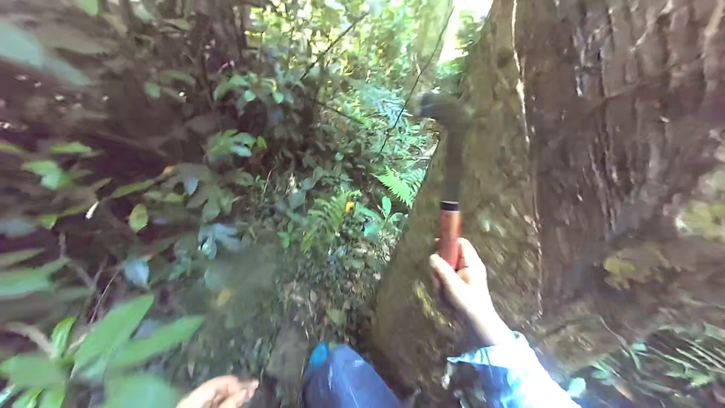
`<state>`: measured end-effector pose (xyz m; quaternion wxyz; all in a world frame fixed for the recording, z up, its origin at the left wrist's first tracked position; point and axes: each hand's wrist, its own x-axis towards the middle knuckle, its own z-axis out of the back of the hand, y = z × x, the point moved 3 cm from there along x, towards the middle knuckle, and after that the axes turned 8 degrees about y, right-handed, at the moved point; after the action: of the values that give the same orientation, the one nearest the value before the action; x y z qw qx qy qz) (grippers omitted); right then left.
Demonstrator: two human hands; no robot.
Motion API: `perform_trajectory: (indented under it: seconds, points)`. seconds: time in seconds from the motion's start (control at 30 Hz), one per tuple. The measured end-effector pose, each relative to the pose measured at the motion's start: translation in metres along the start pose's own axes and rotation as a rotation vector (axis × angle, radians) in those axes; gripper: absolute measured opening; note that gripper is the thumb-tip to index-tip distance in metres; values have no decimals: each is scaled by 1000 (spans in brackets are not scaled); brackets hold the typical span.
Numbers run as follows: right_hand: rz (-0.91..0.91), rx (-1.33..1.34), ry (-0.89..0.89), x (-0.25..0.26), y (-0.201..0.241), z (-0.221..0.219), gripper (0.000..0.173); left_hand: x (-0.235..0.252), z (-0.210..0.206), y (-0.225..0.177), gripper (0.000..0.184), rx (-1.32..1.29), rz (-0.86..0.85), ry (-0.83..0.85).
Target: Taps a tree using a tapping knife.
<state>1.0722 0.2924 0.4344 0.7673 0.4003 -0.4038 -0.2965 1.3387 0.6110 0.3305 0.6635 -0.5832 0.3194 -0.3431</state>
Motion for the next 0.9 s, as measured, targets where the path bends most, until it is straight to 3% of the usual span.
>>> perform_trajectory:
  seconds: [0.17, 0.3, 0.4, 0.5, 0.67, 0.77, 0.9]
  points:
    - [-190, 18, 96, 144, 32, -43, 55, 244, -17, -173, 22, -36, -393, 284]
    - [-198, 117, 165, 199, 55, -38, 62, 339, -64, -274, 11, -171, -670, 538]
    - [-345, 151, 200, 207, 72, -27, 64, 370, -105, -316, 26, -180, -830, 681]
    - [-488, 101, 88, 205, 101, -15, 62, 395, -157, -350, 46, -105, -1100, 781]
    - [-334, -191, -245, 193, 136, -5, 63, 394, -239, -404, 36, -24, -1503, 899]
    - [-292, -427, -444, 203, 150, -5, 53, 393, -271, -422, 35, -56, -1723, 911]
    - [-288, -640, -675, 235, 165, -16, 35, 403, -292, -449, 46, -219, -1857, 951]
